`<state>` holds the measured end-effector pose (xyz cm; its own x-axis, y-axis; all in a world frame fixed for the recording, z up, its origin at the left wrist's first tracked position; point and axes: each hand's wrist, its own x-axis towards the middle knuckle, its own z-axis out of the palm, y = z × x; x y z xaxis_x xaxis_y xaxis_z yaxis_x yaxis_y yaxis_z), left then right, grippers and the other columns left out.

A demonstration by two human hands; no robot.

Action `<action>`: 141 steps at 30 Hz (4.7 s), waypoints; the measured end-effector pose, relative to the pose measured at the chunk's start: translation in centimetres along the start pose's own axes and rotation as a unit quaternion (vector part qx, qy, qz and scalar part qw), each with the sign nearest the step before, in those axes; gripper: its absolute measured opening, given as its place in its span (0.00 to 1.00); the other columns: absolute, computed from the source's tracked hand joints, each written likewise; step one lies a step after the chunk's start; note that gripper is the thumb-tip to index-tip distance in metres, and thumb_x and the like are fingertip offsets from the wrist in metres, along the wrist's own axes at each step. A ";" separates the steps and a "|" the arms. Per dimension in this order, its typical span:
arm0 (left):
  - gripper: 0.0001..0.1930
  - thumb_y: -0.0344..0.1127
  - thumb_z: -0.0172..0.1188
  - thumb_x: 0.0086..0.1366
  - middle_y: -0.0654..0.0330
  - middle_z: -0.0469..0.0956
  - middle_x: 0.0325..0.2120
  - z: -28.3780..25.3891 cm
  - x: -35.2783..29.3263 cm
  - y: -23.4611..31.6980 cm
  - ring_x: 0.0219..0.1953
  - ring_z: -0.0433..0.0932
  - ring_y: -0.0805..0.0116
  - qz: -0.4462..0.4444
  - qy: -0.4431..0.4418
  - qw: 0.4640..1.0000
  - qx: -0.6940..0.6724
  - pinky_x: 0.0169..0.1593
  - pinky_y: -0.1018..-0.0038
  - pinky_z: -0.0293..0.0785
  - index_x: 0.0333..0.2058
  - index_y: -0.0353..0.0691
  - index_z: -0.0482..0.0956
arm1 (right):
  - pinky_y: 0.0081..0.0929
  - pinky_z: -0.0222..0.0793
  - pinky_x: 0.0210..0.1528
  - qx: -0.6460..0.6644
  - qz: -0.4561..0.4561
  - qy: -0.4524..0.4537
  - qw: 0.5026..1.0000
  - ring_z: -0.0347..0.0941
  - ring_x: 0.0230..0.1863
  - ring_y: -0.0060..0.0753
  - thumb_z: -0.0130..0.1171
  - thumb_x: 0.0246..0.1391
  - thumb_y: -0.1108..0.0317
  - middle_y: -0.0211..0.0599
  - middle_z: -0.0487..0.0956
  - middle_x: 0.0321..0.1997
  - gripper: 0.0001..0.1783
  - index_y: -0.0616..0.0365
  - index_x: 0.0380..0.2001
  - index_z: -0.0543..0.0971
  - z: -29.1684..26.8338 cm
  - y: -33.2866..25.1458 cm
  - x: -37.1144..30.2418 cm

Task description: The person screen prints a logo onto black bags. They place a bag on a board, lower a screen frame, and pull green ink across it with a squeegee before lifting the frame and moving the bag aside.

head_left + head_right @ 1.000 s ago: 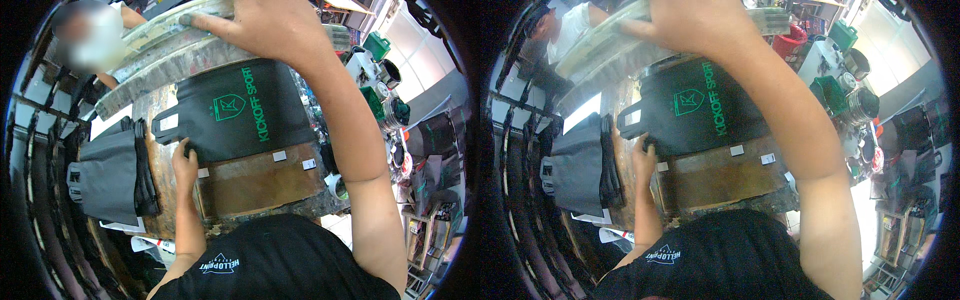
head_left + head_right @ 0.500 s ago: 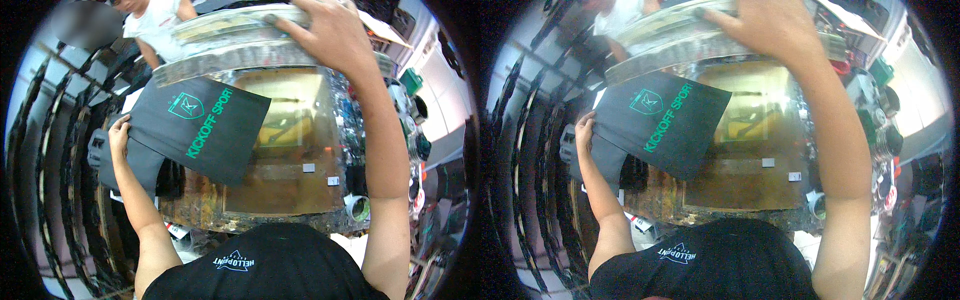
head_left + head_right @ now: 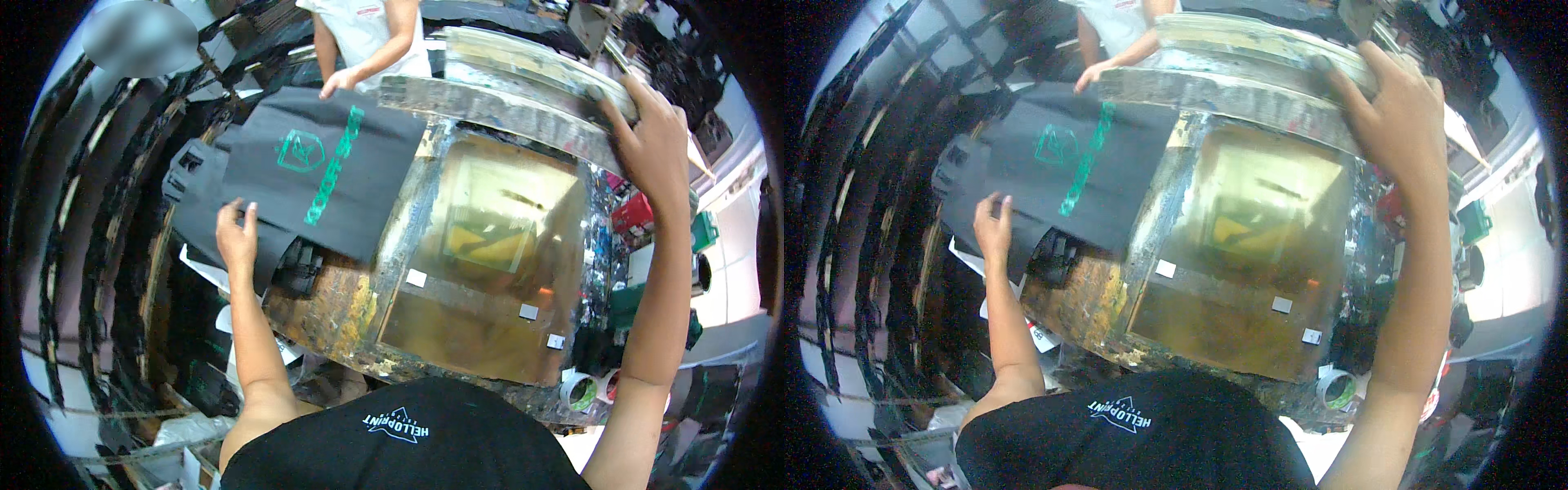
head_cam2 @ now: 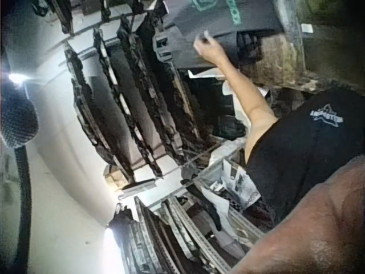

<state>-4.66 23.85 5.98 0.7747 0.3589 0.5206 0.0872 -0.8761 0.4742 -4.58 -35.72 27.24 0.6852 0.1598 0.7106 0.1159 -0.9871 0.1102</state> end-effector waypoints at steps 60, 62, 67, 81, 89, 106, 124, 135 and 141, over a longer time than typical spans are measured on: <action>0.46 0.74 0.59 0.60 0.50 0.55 0.76 15.4 -23.6 25.8 0.77 0.48 0.38 0.419 -0.383 0.822 -0.043 0.74 0.31 0.34 0.71 0.54 0.70 | 0.58 0.68 0.64 0.052 -0.007 0.037 0.998 0.78 0.41 0.33 0.35 0.68 0.25 0.37 0.81 0.34 0.46 0.61 0.43 0.80 0.8 -0.4 0.2; 0.48 0.75 0.59 0.59 0.49 0.55 0.76 15.2 -24.2 25.5 0.77 0.47 0.38 0.424 -0.378 0.822 -0.048 0.74 0.31 0.34 0.71 0.53 0.69 | 0.58 0.68 0.65 0.077 0.017 -0.103 0.992 0.78 0.40 0.33 0.34 0.68 0.24 0.36 0.80 0.33 0.46 0.60 0.41 0.79 -0.9 -0.1 0.9; 0.49 0.77 0.59 0.58 0.48 0.54 0.76 14.3 -24.4 25.6 0.78 0.47 0.38 0.432 -0.366 0.821 -0.066 0.74 0.32 0.33 0.71 0.51 0.69 | 0.55 0.68 0.65 0.043 0.045 -0.140 0.988 0.77 0.40 0.34 0.34 0.67 0.23 0.37 0.80 0.32 0.45 0.57 0.37 0.79 -1.4 -1.2 1.2; 0.38 0.29 0.75 0.60 0.57 0.82 0.48 4.2 -8.0 24.6 0.50 0.81 0.68 -0.010 -0.283 0.732 -0.620 0.56 0.69 0.76 0.66 0.33 0.66 | 0.50 0.65 0.50 -0.011 -0.035 -0.090 0.995 0.77 0.47 0.51 0.60 0.60 0.46 0.46 0.80 0.40 0.28 0.58 0.52 0.78 0.4 -2.6 -9.2; 0.45 0.38 0.89 0.39 0.56 0.85 0.45 9.9 -20.2 14.5 0.46 0.82 0.65 -0.028 -0.257 0.867 -0.426 0.52 0.68 0.79 0.58 0.33 0.78 | 0.49 0.61 0.54 0.099 -0.009 -0.288 0.952 0.72 0.54 0.46 0.73 0.43 0.66 0.39 0.76 0.47 0.33 0.52 0.54 0.71 5.8 -4.3 -19.7; 0.58 0.37 0.88 0.32 0.47 0.78 0.52 11.1 -22.4 11.5 0.53 0.71 0.48 0.104 -0.226 0.942 -0.223 0.60 0.57 0.68 0.67 0.35 0.70 | 0.51 0.58 0.52 0.077 0.014 -0.317 0.945 0.70 0.52 0.43 0.73 0.42 0.68 0.37 0.73 0.45 0.36 0.50 0.57 0.72 6.6 -7.7 -23.2; 0.55 0.51 0.87 0.29 0.51 0.82 0.47 11.0 -22.3 11.4 0.49 0.74 0.48 0.095 -0.247 0.946 -0.188 0.58 0.55 0.63 0.59 0.33 0.76 | 0.71 0.59 0.56 0.056 -0.018 -0.254 0.965 0.76 0.56 0.48 0.75 0.46 0.63 0.38 0.80 0.49 0.34 0.47 0.57 0.72 32.0 6.3 -6.6; 0.60 0.76 0.78 0.32 0.48 0.68 0.49 9.3 -20.1 12.9 0.57 0.64 0.45 0.198 -0.248 0.946 0.066 0.62 0.43 0.55 0.64 0.48 0.77 | 0.78 0.57 0.63 0.092 0.015 -0.343 0.935 0.74 0.64 0.51 0.78 0.46 0.57 0.40 0.81 0.57 0.41 0.45 0.63 0.71 32.8 8.8 -1.9; 0.63 0.83 0.66 0.43 0.42 0.69 0.59 12.4 -8.8 19.5 0.66 0.63 0.40 0.296 -0.194 0.931 -0.092 0.68 0.44 0.53 0.71 0.44 0.69 | 0.65 0.61 0.58 0.009 -0.006 -0.144 0.989 0.75 0.55 0.43 0.68 0.55 0.62 0.34 0.79 0.49 0.27 0.44 0.59 0.73 31.6 6.9 -5.5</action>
<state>-2.00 -0.32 1.86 0.8234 -0.3443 0.4510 -0.5087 -0.8000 0.3181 15.19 -43.23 2.15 0.8603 0.1686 0.4810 0.1352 -0.9854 0.1036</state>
